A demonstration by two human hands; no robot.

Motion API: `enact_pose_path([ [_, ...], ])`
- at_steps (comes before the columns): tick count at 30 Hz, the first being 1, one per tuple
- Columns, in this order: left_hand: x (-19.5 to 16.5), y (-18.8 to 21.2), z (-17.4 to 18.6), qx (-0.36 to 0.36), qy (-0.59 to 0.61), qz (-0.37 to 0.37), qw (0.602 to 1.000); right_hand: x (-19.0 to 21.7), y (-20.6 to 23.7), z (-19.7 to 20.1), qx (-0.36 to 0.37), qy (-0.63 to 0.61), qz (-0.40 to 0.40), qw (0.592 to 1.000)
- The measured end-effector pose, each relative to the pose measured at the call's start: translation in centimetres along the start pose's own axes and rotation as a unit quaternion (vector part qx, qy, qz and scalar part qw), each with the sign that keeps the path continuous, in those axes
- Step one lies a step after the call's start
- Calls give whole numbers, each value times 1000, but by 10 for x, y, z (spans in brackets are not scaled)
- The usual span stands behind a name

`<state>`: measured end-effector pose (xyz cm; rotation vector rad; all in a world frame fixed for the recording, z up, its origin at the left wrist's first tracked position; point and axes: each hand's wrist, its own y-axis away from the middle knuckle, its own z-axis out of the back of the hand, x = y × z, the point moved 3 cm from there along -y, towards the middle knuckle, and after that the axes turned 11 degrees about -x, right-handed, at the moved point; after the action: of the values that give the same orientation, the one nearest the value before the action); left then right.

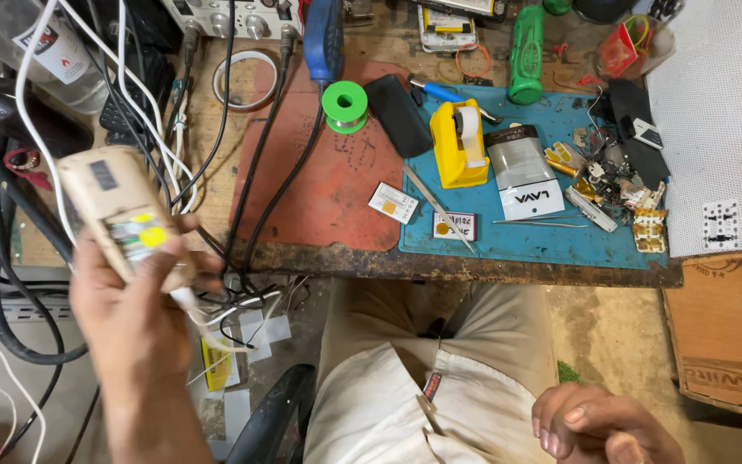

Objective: The person holds a feature phone at a repair bench, pries off its back cover, removes the battery, and uses a screwdriver to unscrew and separate the internal components. They lift out the keypad and circuit board, then handle the opened housing and screen assembly.

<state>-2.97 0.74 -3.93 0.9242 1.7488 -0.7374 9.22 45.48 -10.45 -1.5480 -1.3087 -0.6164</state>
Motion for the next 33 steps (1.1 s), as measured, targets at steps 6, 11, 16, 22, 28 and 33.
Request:
enact_pose_path([
  [6,75,36,-96,64,158,202,964,-28,3,-44,-177,17,1,984],
  [11,103,25,-119,68,270,224,934,-55,-10,-65,-242,131,-143,951],
  [16,112,32,-101,46,298,231,925,-80,-34,-83,-212,167,-251,930],
  [22,118,39,-87,47,307,227,923,-109,-78,-117,-198,135,-247,939],
  [28,119,40,-79,57,305,216,926,-123,-112,-155,-134,230,-189,945],
  [33,117,44,-77,111,305,167,931,-131,-121,-165,-180,247,-168,937],
])
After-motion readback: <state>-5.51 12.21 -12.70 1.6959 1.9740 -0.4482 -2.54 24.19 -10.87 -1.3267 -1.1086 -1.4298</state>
